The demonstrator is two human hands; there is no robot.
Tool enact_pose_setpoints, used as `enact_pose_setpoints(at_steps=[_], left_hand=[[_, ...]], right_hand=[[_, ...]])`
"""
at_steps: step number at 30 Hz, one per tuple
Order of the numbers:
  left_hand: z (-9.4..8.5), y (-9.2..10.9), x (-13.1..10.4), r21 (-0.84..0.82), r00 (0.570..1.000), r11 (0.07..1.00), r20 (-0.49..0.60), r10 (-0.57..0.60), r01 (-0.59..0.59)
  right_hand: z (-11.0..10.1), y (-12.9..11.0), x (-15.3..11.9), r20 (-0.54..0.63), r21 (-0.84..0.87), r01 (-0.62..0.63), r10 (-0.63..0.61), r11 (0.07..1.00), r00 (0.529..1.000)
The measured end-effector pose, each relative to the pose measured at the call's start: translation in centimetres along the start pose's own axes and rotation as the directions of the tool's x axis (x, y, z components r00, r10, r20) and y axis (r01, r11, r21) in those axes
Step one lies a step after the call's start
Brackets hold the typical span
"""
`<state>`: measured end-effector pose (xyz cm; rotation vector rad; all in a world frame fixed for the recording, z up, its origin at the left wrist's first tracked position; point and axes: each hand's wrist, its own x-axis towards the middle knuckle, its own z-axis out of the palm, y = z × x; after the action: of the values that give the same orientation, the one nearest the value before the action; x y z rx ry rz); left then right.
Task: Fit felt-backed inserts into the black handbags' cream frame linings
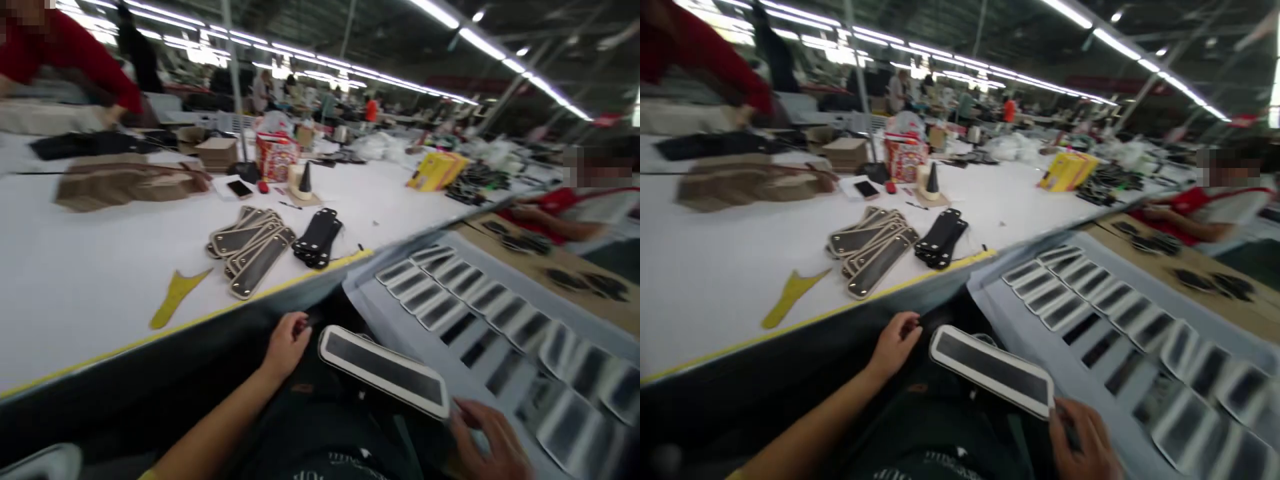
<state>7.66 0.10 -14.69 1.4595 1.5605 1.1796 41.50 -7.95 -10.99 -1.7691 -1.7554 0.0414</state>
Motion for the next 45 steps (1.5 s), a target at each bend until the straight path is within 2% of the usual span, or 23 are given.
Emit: enact_pose_setpoints(at_steps=[2,4,7,9,12,14,15,16,18,22,26,29,33,40,45], left_hand=[[-0.2,-2.3,0.7,-0.045,0.989,0.988,0.024,-0.144,0.145],[0.1,-3.3,0.7,-0.072,0.964,0.964,0.09,-0.25,0.257],[1.3,-3.0,0.1,-0.088,0.92,0.928,0.193,-0.341,0.362],[2.2,-2.3,-0.1,-0.087,0.898,0.915,0.247,-0.363,0.393],[3.0,-1.7,0.1,-0.071,0.871,0.909,0.327,-0.367,0.41],[3.0,-1.5,0.3,-0.058,0.851,0.91,0.383,-0.36,0.411],[3.0,-1.5,0.4,-0.051,0.84,0.91,0.408,-0.356,0.411],[2.9,-1.4,0.5,-0.044,0.83,0.911,0.431,-0.353,0.411],[2.9,-1.3,0.8,-0.022,0.811,0.911,0.466,-0.354,0.411],[3.0,-1.3,1.5,0.06,0.776,0.918,0.515,-0.365,0.392],[2.8,-1.5,1.9,0.149,0.768,0.944,0.55,-0.327,0.296],[2.5,-1.3,2.2,0.226,0.772,0.951,0.559,-0.303,0.209],[2.1,-0.5,3.2,0.318,0.751,0.938,0.583,-0.31,0.141],[2.9,-0.4,5.2,0.369,0.675,0.924,0.657,-0.334,0.099],[2.9,-0.6,5.0,0.408,0.697,0.913,0.654,-0.294,0.001]], right_hand=[[-0.7,1.7,-0.7,-0.012,-0.032,-0.159,0.159,0.987,0.987],[-0.4,2.8,-0.6,-0.022,-0.001,-0.312,0.312,0.95,0.95],[0.6,3.6,-0.2,0.001,0.067,-0.434,0.435,0.898,0.9],[0.9,3.7,0.0,0.013,0.087,-0.437,0.438,0.895,0.899],[0.7,2.8,0.2,0.003,0.068,-0.266,0.267,0.962,0.964],[0.6,1.1,0.7,0.019,0.042,-0.055,0.054,0.998,0.998],[0.6,-0.1,1.0,0.042,0.038,0.055,-0.057,0.998,0.998],[0.9,-1.4,1.5,0.072,0.048,0.157,-0.16,0.986,0.984],[1.8,-4.2,2.7,0.159,0.109,0.327,-0.341,0.939,0.927],[5.0,-9.0,5.3,0.332,0.231,0.526,-0.574,0.819,0.748],[7.8,-10.6,7.0,0.505,0.168,0.614,-0.603,0.771,0.618],[8.6,-10.4,7.3,0.587,0.118,0.649,-0.58,0.752,0.565],[8.6,-10.3,7.0,0.592,0.128,0.664,-0.594,0.737,0.545],[8.3,-10.5,6.7,0.598,0.116,0.673,-0.592,0.731,0.54],[8.3,-10.5,6.7,0.594,0.114,0.667,-0.589,0.736,0.548]])
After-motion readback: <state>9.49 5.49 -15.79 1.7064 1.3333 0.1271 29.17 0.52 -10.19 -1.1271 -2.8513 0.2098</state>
